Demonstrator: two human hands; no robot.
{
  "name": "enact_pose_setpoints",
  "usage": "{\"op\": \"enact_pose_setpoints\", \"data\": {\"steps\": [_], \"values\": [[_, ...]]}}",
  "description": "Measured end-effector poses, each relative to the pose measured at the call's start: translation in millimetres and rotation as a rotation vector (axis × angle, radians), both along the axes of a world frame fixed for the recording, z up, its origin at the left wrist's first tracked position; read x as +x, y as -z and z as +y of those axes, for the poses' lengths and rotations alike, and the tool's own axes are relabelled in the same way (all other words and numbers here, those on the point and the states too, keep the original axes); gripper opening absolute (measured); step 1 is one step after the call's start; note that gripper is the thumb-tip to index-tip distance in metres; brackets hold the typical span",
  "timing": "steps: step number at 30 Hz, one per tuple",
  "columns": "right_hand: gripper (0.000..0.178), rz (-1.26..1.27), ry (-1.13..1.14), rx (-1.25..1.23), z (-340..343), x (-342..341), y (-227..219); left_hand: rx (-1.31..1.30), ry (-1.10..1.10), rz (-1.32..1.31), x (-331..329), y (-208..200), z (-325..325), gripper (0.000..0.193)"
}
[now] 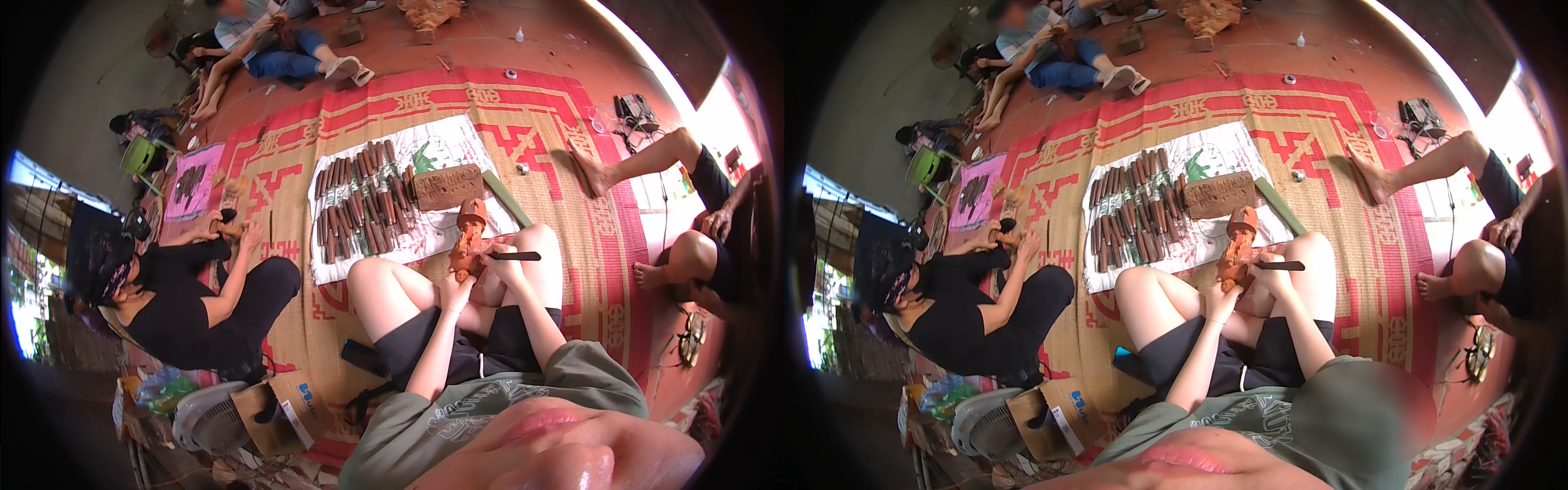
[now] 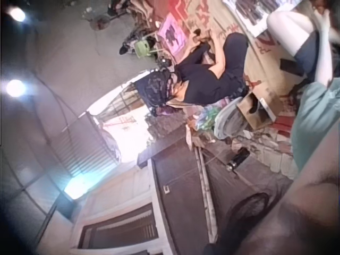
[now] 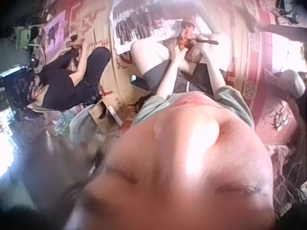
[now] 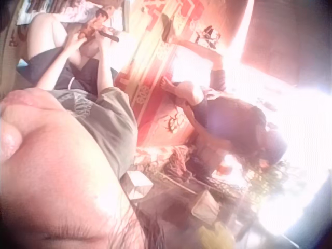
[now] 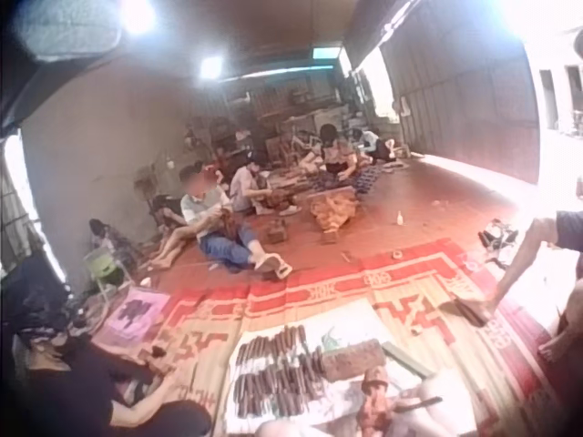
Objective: The person sits on a mat and carves a small reddish-brown wooden object using a knife. They hold the object in one hand and the knife in the other, making repeated carving motions while others work nearby.
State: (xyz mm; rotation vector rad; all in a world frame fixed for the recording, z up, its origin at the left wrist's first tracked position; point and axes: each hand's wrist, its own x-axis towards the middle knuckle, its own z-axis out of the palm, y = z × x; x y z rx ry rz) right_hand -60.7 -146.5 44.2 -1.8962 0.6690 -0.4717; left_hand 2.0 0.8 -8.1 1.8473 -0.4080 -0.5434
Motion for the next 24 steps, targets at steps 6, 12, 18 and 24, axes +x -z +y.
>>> {"op": "enact_pose_setpoints", "data": {"steps": [6, 12, 18, 24], "values": [[0.008, -0.048, 0.042, -0.209, -6.6, -14.1, -1.0, 0.057, -0.009, -0.07, 0.0, 2.0, 0.1, 0.028], [0.011, -0.006, -0.037, 0.012, -6.0, -9.9, 13.4, 0.041, 0.002, -0.058, 0.9, 4.8, -6.6, 0.027], [0.01, 0.013, -0.021, -0.091, -5.7, -6.5, 13.4, 0.071, -0.018, 0.102, -0.3, -18.7, -7.2, 0.032], [0.009, 0.018, 0.016, -0.045, -0.2, -0.7, 6.3, 0.096, -0.027, 0.102, 3.8, -17.6, -0.8, 0.033]]}}
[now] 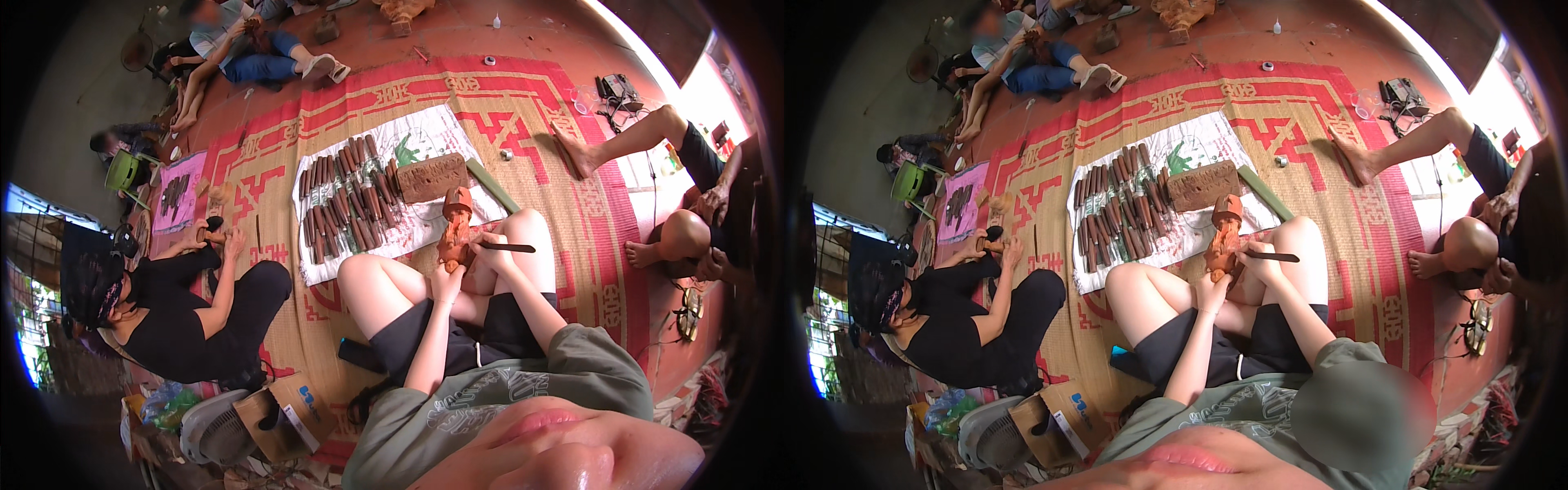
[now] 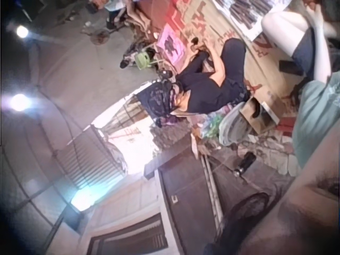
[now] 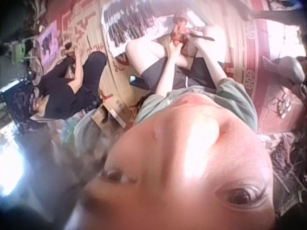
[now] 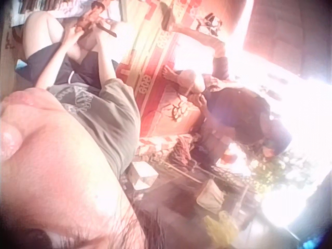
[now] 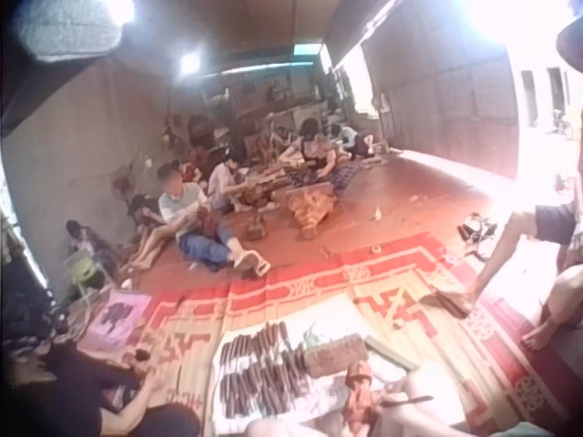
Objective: The person sits on a mat and carves a small reddish-brown wooden object using a knife. They hold the object in one hand and the knife in the other, making repeated carving motions while others work nearby.
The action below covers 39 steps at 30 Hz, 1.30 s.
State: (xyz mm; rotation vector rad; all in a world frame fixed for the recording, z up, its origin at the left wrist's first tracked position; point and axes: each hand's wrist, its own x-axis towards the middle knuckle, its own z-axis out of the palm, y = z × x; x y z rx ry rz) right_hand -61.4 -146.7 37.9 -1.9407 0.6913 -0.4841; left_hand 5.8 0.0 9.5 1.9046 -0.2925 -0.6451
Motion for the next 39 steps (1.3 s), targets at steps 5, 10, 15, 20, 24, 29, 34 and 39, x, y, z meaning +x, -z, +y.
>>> {"op": "enact_pose_setpoints", "data": {"steps": [5, 10, 15, 20, 24, 29, 34, 39], "values": [[0.009, -0.08, -0.004, 0.028, -1.7, -0.5, -3.5, -0.024, 0.052, -0.107, 1.7, 1.5, -3.3, 0.027], [0.011, 0.116, -0.006, 0.081, -3.5, -0.6, -7.8, -0.011, 0.052, -0.056, 0.4, 5.0, -3.7, 0.035], [0.01, 0.105, -0.048, 0.117, 0.1, -2.3, -5.0, -0.046, 0.025, -0.054, -0.8, 7.5, -2.5, 0.032], [0.013, -0.018, -0.061, 0.113, -2.3, -4.0, 7.8, -0.008, 0.007, -0.058, 0.2, 13.8, -3.2, 0.03], [0.015, 0.019, -0.095, 0.143, -3.5, -5.6, 12.4, -0.01, 0.001, -0.096, -0.5, 28.6, -2.7, 0.026], [0.014, 0.133, -0.054, 0.243, -3.6, -4.7, 5.4, -0.029, -0.006, -0.087, -1.0, 24.6, -3.8, 0.026], [0.016, 0.153, -0.077, 0.135, 7.1, 0.0, -15.4, 0.003, -0.014, -0.064, 0.3, 12.7, -0.6, 0.027], [0.016, 0.123, -0.017, -0.023, 8.8, -1.8, -4.8, -0.045, -0.012, 0.092, -0.5, -6.9, -3.4, 0.027]]}}
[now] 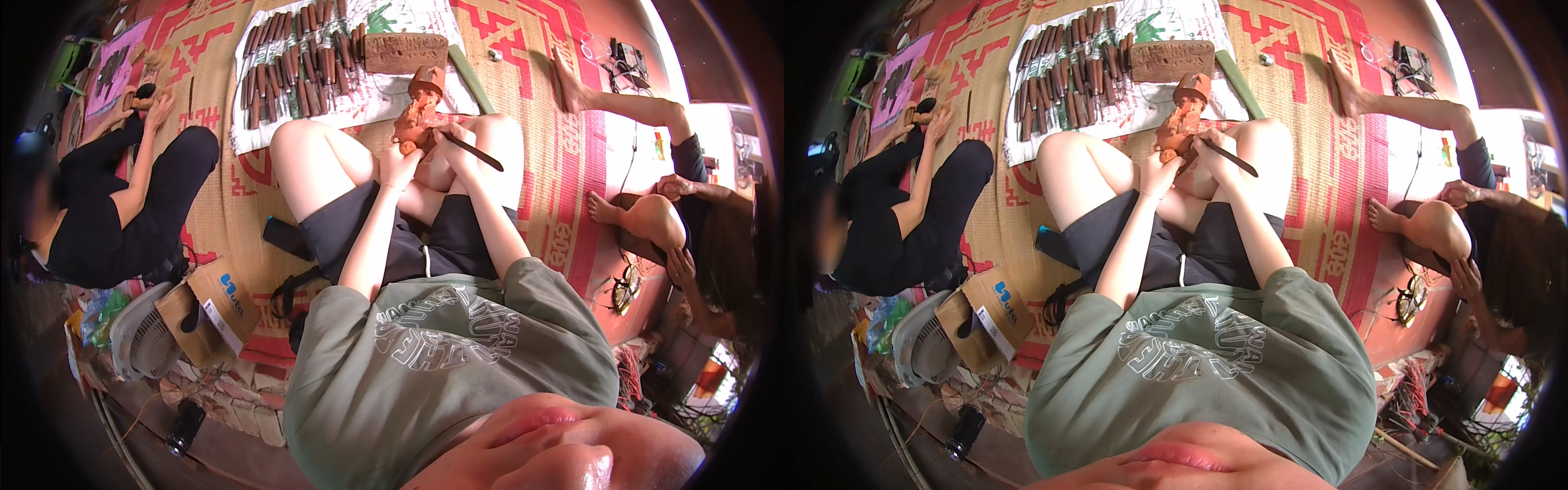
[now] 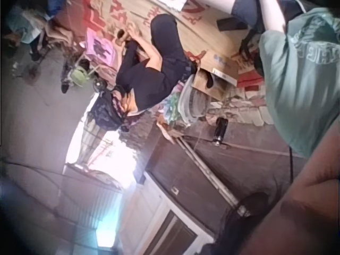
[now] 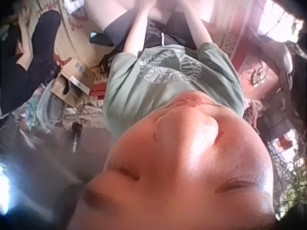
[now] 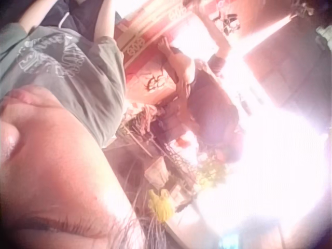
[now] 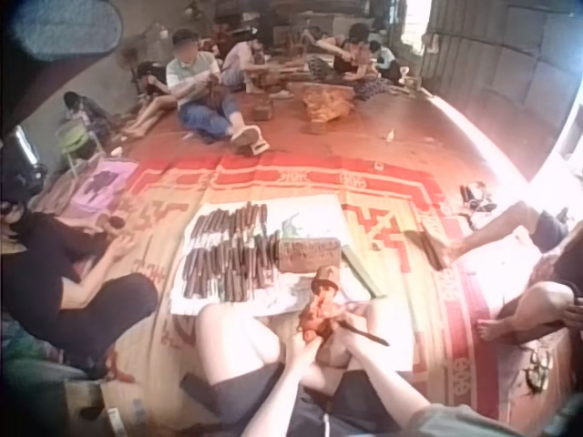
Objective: The person sits on a mat and carves a small reddish-brown wooden object using a knife. They hold the object in one hand and the knife in the other, making repeated carving motions while others work nearby.
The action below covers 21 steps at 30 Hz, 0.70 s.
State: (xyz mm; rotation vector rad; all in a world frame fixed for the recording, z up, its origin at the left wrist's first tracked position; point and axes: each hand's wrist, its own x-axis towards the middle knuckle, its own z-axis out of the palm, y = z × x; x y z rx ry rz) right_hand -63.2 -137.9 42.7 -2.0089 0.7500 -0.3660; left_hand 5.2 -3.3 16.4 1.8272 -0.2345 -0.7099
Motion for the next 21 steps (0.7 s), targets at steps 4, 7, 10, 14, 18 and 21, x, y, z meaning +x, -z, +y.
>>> {"op": "enact_pose_setpoints", "data": {"steps": [4, 7, 10, 14, 18, 21], "values": [[0.015, -0.015, -0.009, 0.028, 3.9, -0.4, -14.5, -0.004, -0.009, -0.076, 0.6, 9.4, 2.7, 0.028], [0.015, -0.025, -0.04, 0.269, 4.4, 1.7, -17.3, 0.014, 0.0, -0.146, -0.1, 12.9, 2.3, 0.033], [0.016, -0.049, -0.101, 0.191, 6.3, 0.7, -16.4, 0.04, 0.005, -0.129, -0.6, 10.5, -0.5, 0.034], [0.019, -0.083, -0.099, 0.179, 6.2, -0.6, -13.0, 0.053, 0.003, -0.097, -0.6, 19.8, 0.3, 0.035], [0.017, -0.057, -0.028, 0.215, 9.1, 1.2, -20.7, 0.013, 0.008, -0.168, -0.4, 22.9, 0.7, 0.027], [0.015, -0.038, 0.024, 0.069, 2.9, -0.7, 4.0, -0.008, 0.004, -0.211, -1.5, 24.6, -1.6, 0.027]]}}
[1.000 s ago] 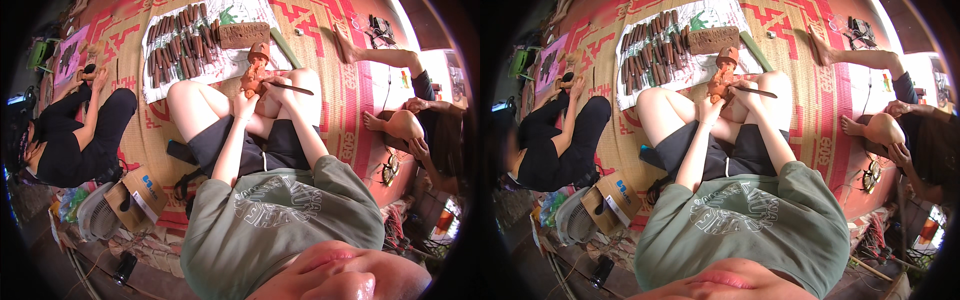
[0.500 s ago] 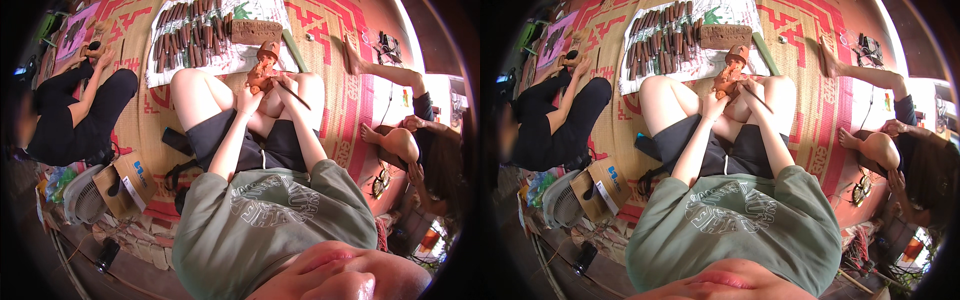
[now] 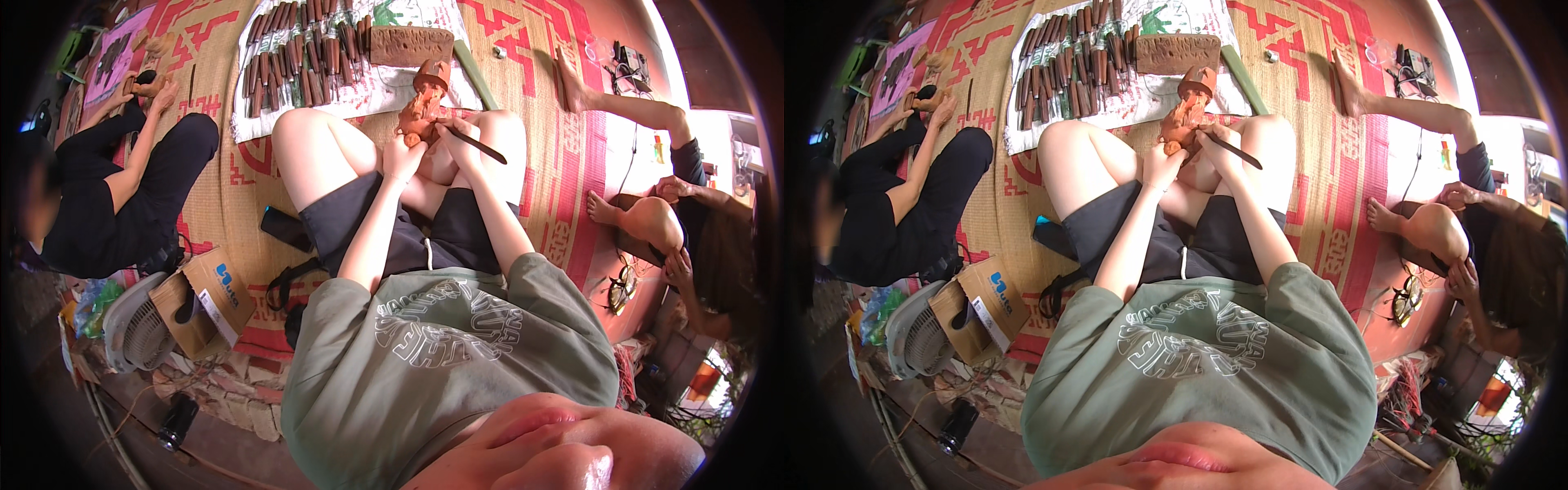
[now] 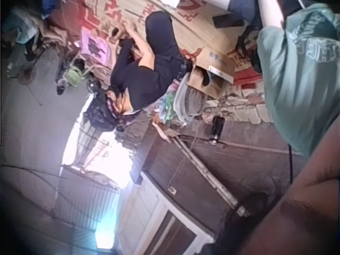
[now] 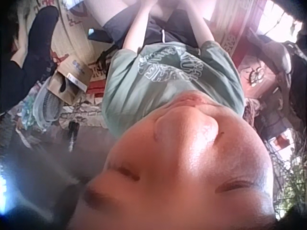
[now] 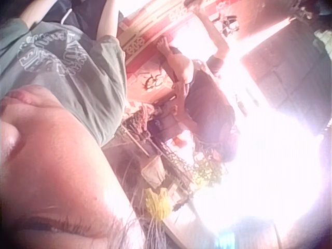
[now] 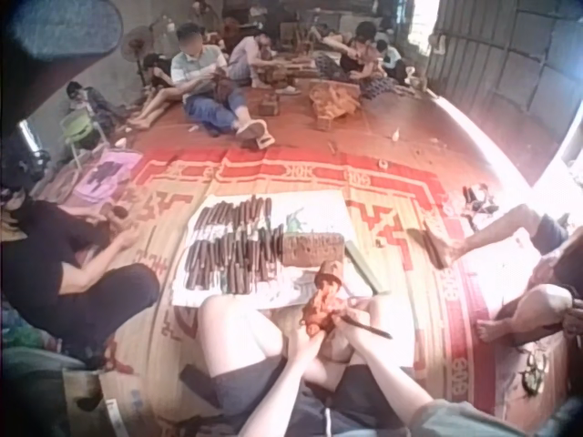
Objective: The person sits on a mat and carves a small reddish-brown wooden object using a knife. They hold the object in one hand and the knife in the other, making repeated carving motions while others work nearby.
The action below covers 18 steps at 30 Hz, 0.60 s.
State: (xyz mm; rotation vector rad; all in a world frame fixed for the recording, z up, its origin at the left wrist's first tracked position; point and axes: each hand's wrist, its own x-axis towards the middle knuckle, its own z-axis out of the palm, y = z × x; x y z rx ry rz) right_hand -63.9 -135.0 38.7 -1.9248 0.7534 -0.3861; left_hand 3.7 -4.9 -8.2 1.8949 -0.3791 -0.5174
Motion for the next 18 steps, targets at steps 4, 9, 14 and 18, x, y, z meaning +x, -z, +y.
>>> {"op": "enact_pose_setpoints", "data": {"steps": [4, 9, 14, 18], "values": [[0.011, 0.008, 0.095, 0.022, -7.7, -2.7, 6.1, 0.01, -0.025, 0.026, 1.7, -0.8, 1.4, 0.029], [0.01, -0.152, 0.044, 0.054, -11.9, -1.2, 19.8, 0.048, -0.008, -0.011, 2.8, -3.6, 5.1, 0.029], [0.019, -0.097, -0.054, 0.0, -7.8, -1.2, 14.3, 0.042, -0.021, -0.011, 0.2, -2.5, 0.3, 0.029], [0.021, -0.012, -0.079, 0.004, -0.6, 5.0, 1.6, 0.038, -0.035, -0.009, 1.9, 2.8, 4.9, 0.028]]}}
